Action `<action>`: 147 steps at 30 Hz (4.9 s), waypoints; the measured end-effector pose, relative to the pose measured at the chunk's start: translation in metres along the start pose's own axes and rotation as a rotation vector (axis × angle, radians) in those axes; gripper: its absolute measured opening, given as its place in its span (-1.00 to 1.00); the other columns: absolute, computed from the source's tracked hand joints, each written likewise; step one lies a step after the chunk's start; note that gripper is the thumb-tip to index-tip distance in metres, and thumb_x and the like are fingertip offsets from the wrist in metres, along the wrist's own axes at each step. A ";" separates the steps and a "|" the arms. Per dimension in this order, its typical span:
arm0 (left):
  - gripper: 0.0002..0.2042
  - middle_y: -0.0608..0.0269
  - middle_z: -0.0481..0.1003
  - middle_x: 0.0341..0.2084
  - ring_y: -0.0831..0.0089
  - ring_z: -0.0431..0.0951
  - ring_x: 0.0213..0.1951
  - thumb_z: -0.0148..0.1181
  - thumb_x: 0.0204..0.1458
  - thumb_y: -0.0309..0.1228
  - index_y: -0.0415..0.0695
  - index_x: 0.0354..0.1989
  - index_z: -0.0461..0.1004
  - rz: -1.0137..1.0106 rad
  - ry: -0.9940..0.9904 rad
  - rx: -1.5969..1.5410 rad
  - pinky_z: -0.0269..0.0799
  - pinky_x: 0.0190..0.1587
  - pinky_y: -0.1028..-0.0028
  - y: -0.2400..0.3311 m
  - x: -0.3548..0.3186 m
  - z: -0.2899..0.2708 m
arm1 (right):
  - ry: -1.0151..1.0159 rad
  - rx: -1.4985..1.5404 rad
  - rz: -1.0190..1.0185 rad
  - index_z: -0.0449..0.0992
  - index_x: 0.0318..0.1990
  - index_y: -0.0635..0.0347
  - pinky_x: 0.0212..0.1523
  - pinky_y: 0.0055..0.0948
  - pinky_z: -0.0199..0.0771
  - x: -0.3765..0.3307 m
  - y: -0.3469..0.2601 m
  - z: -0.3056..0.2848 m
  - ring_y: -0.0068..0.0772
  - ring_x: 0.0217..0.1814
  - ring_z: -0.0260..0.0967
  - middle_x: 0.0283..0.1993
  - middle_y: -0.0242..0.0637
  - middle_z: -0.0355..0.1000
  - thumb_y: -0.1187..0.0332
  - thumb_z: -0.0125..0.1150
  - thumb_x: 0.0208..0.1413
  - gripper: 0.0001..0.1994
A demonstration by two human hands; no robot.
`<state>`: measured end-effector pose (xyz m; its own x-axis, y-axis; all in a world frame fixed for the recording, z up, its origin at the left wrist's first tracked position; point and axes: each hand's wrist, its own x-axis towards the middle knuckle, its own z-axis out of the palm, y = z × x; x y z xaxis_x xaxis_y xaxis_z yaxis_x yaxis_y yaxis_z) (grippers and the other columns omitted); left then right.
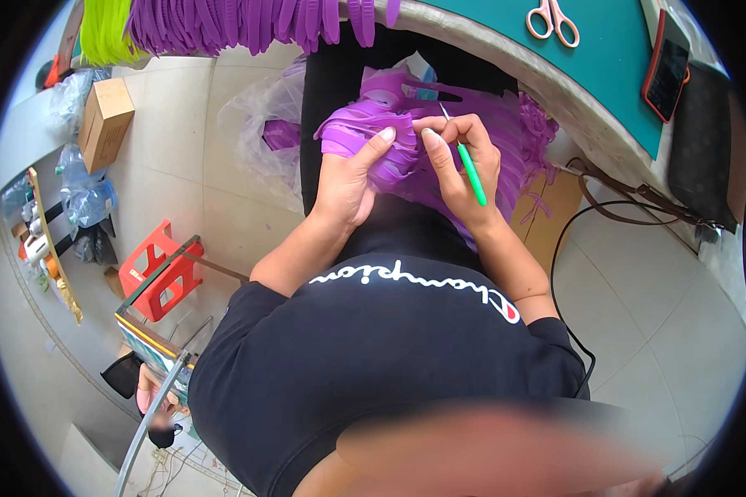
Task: Assembling purple plastic fringe strips into decorative bundles or pom-poms using a specialized hook tool.
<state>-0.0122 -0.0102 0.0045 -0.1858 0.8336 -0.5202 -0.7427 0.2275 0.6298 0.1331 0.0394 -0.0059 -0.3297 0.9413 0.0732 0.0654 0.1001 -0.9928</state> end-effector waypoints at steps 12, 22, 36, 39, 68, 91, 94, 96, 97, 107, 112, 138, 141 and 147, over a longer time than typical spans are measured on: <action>-0.69 0.22 0.48 -0.19 0.49 0.50 -0.15 0.22 0.05 -0.57 -0.25 -0.03 0.37 0.084 -0.015 0.082 0.44 -0.03 0.48 -0.012 0.001 0.001 | -0.001 0.170 0.171 0.20 -0.44 0.16 -0.26 -0.64 0.39 -0.003 0.006 0.000 -0.64 -0.30 0.37 -0.32 -0.21 0.52 0.59 0.25 0.04 -0.73; -0.72 0.17 0.51 -0.21 0.43 0.55 -0.21 0.21 0.06 -0.59 -0.26 -0.04 0.37 0.127 0.009 0.061 0.48 -0.06 0.45 -0.003 0.002 0.001 | 0.073 0.496 0.217 0.17 -0.36 0.17 -0.04 -0.51 0.46 -0.003 0.012 -0.012 -0.42 -0.14 0.47 -0.23 -0.08 0.48 0.67 0.11 0.11 -0.76; -0.75 0.18 0.50 -0.21 0.36 0.54 -0.15 0.22 0.04 -0.59 -0.22 -0.09 0.41 0.170 0.167 -0.047 0.48 -0.04 0.36 0.012 0.022 -0.045 | 0.866 1.151 -0.412 0.35 -0.23 0.48 -0.10 -0.22 0.37 -0.089 -0.012 -0.328 -0.19 -0.19 0.29 -0.24 -0.05 0.33 0.59 -0.02 0.18 -0.92; -0.77 0.18 0.51 -0.23 0.36 0.54 -0.17 0.23 0.03 -0.59 -0.21 -0.12 0.43 0.132 0.184 -0.060 0.48 -0.04 0.36 0.008 0.020 -0.039 | 0.908 1.406 -0.393 0.28 -0.21 0.42 -0.16 -0.25 0.34 -0.102 -0.018 -0.341 -0.23 -0.27 0.24 -0.29 -0.12 0.24 0.63 -0.06 0.18 -0.94; -0.49 -0.10 0.35 0.09 0.11 0.37 0.15 0.05 -0.01 -0.71 -0.30 0.18 0.16 -0.029 0.022 -0.145 0.32 0.20 0.12 0.011 0.005 -0.034 | -0.167 0.027 0.013 0.27 -0.36 0.19 0.01 -0.37 0.38 0.003 0.022 -0.060 -0.35 -0.05 0.39 -0.07 -0.06 0.48 0.33 0.13 0.19 -0.81; -0.63 0.16 0.50 -0.16 0.36 0.53 -0.11 0.22 -0.03 -0.67 -0.23 -0.01 0.35 0.142 0.039 0.002 0.46 -0.01 0.38 0.001 0.001 -0.011 | -0.148 0.503 0.178 0.44 -0.11 0.34 -0.13 -0.49 0.47 0.007 0.021 0.010 -0.44 -0.22 0.46 -0.24 -0.18 0.49 0.42 0.07 0.24 -0.83; -0.65 0.15 0.51 -0.18 0.36 0.54 -0.12 0.20 -0.02 -0.67 -0.25 -0.03 0.36 0.135 0.008 -0.003 0.46 -0.02 0.39 0.001 -0.001 -0.003 | -0.106 0.537 0.191 0.46 -0.12 0.34 -0.16 -0.54 0.44 0.006 0.024 0.007 -0.49 -0.26 0.43 -0.27 -0.22 0.47 0.42 0.07 0.24 -0.83; -0.66 0.15 0.51 -0.18 0.36 0.54 -0.13 0.19 -0.02 -0.67 -0.25 -0.03 0.37 0.137 -0.010 0.002 0.46 -0.03 0.39 0.001 -0.002 0.001 | -0.092 0.508 0.178 0.46 -0.13 0.34 -0.17 -0.55 0.44 0.005 0.022 0.007 -0.51 -0.27 0.42 -0.27 -0.24 0.47 0.41 0.06 0.25 -0.83; -0.67 0.15 0.51 -0.18 0.37 0.54 -0.14 0.19 -0.02 -0.68 -0.25 -0.04 0.37 0.130 0.000 0.005 0.46 -0.03 0.40 0.002 -0.001 0.003 | -0.079 0.479 0.164 0.47 -0.13 0.34 -0.18 -0.56 0.43 0.005 0.022 0.007 -0.53 -0.27 0.41 -0.28 -0.26 0.46 0.41 0.06 0.25 -0.83; -0.69 0.17 0.53 -0.25 0.39 0.57 -0.21 0.21 -0.03 -0.69 -0.26 -0.07 0.40 0.116 -0.026 0.083 0.50 -0.10 0.45 0.001 0.002 0.002 | 0.010 -0.224 -0.345 0.54 -0.25 0.31 -0.31 -0.56 0.40 0.013 0.016 -0.002 -0.48 -0.33 0.38 -0.34 -0.26 0.42 0.57 0.22 0.07 -0.91; -0.70 0.17 0.53 -0.27 0.39 0.57 -0.22 0.22 -0.02 -0.67 -0.25 -0.08 0.40 0.127 -0.026 0.066 0.52 -0.12 0.45 0.002 0.000 0.007 | -0.019 0.130 -0.117 0.52 -0.20 0.33 -0.28 -0.57 0.43 0.010 0.012 -0.010 -0.50 -0.32 0.41 -0.32 -0.24 0.45 0.56 0.17 0.12 -0.90; -0.68 0.13 0.52 -0.15 0.32 0.54 -0.13 0.19 0.00 -0.64 -0.24 -0.02 0.41 0.072 0.144 -0.143 0.47 0.02 0.33 0.021 0.033 -0.052 | 1.552 -0.614 -0.354 0.15 -0.43 0.19 -0.39 -0.51 0.43 -0.094 0.046 -0.361 -0.34 -0.37 0.43 -0.39 -0.10 0.45 0.59 0.09 0.09 -0.79; -0.64 0.11 0.49 -0.10 0.31 0.52 -0.07 0.17 0.04 -0.62 -0.26 0.05 0.37 0.080 0.135 -0.115 0.42 0.10 0.31 0.028 0.031 -0.060 | 1.463 -0.606 -0.348 0.20 -0.47 0.18 -0.33 -0.48 0.45 -0.111 0.028 -0.369 -0.38 -0.36 0.41 -0.37 -0.14 0.45 0.64 0.05 0.04 -0.81; -0.64 0.10 0.45 0.01 0.28 0.45 0.05 0.14 0.10 -0.53 -0.26 0.09 0.34 0.050 0.122 -0.092 0.32 0.19 0.24 0.020 0.025 -0.054 | 0.811 -0.495 -0.080 0.25 -0.49 0.19 -0.26 -0.51 0.44 -0.069 -0.027 -0.250 -0.50 -0.28 0.40 -0.34 -0.24 0.48 0.57 0.22 0.08 -0.76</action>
<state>-0.0666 -0.0115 -0.0269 -0.2960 0.7743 -0.5594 -0.7856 0.1358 0.6037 0.3895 0.0529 0.0394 0.3907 0.8441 0.3672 0.5237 0.1242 -0.8428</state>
